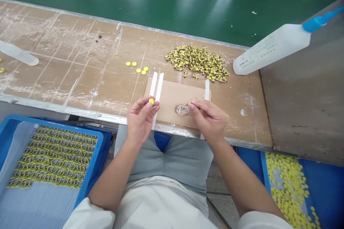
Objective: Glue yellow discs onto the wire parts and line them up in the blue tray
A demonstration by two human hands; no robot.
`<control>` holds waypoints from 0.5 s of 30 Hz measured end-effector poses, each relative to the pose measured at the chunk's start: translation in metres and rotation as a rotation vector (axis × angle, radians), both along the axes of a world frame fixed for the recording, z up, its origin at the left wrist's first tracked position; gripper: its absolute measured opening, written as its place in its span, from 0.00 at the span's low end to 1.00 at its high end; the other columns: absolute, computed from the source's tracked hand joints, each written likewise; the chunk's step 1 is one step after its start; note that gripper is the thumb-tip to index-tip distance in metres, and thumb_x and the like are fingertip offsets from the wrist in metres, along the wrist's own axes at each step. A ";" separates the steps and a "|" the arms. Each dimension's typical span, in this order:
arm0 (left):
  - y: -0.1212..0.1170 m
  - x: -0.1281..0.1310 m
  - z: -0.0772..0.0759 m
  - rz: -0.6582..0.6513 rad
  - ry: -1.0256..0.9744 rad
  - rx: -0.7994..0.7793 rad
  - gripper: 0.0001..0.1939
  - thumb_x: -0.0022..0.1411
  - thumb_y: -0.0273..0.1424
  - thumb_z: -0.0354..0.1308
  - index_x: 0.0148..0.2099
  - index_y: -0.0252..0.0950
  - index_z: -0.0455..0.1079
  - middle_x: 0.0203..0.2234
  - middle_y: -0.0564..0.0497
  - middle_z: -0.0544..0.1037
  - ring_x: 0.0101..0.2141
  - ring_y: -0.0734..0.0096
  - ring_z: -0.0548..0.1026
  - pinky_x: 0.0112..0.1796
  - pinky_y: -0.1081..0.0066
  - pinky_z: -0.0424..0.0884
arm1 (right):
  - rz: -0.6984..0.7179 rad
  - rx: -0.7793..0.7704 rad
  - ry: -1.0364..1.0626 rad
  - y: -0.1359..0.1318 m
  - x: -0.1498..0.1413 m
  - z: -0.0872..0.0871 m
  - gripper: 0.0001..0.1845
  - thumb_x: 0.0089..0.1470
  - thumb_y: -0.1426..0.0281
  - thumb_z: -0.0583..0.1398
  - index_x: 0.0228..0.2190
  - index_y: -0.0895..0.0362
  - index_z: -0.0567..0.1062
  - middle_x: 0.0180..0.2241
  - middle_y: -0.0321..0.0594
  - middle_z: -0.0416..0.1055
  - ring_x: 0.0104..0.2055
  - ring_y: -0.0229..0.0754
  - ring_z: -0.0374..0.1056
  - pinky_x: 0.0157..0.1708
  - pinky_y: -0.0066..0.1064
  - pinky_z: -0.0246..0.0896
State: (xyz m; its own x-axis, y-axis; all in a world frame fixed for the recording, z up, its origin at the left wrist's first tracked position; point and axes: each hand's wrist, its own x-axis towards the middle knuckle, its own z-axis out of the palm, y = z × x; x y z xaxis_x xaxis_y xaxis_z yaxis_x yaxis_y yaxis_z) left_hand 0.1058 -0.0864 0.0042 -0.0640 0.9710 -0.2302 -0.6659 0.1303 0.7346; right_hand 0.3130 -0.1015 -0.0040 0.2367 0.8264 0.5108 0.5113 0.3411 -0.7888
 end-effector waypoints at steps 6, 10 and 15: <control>0.000 0.000 0.001 0.000 0.016 -0.013 0.14 0.52 0.32 0.76 0.40 0.38 0.81 0.37 0.52 0.83 0.37 0.76 0.82 0.41 0.80 0.78 | 0.012 0.046 -0.027 -0.001 0.004 0.003 0.05 0.59 0.67 0.68 0.39 0.48 0.83 0.36 0.40 0.82 0.37 0.47 0.78 0.39 0.41 0.77; 0.001 -0.001 0.001 -0.007 0.013 -0.015 0.13 0.52 0.33 0.76 0.40 0.38 0.81 0.37 0.52 0.83 0.37 0.76 0.82 0.41 0.81 0.78 | 0.042 0.110 -0.144 0.000 0.009 0.005 0.09 0.60 0.69 0.66 0.43 0.48 0.82 0.37 0.41 0.81 0.35 0.45 0.77 0.36 0.38 0.76; 0.002 -0.001 0.002 -0.014 -0.013 -0.017 0.13 0.51 0.32 0.77 0.40 0.38 0.82 0.37 0.53 0.83 0.37 0.77 0.82 0.41 0.82 0.78 | 0.091 0.117 -0.187 0.003 0.011 0.003 0.12 0.61 0.71 0.64 0.46 0.47 0.81 0.38 0.42 0.80 0.36 0.44 0.76 0.36 0.38 0.75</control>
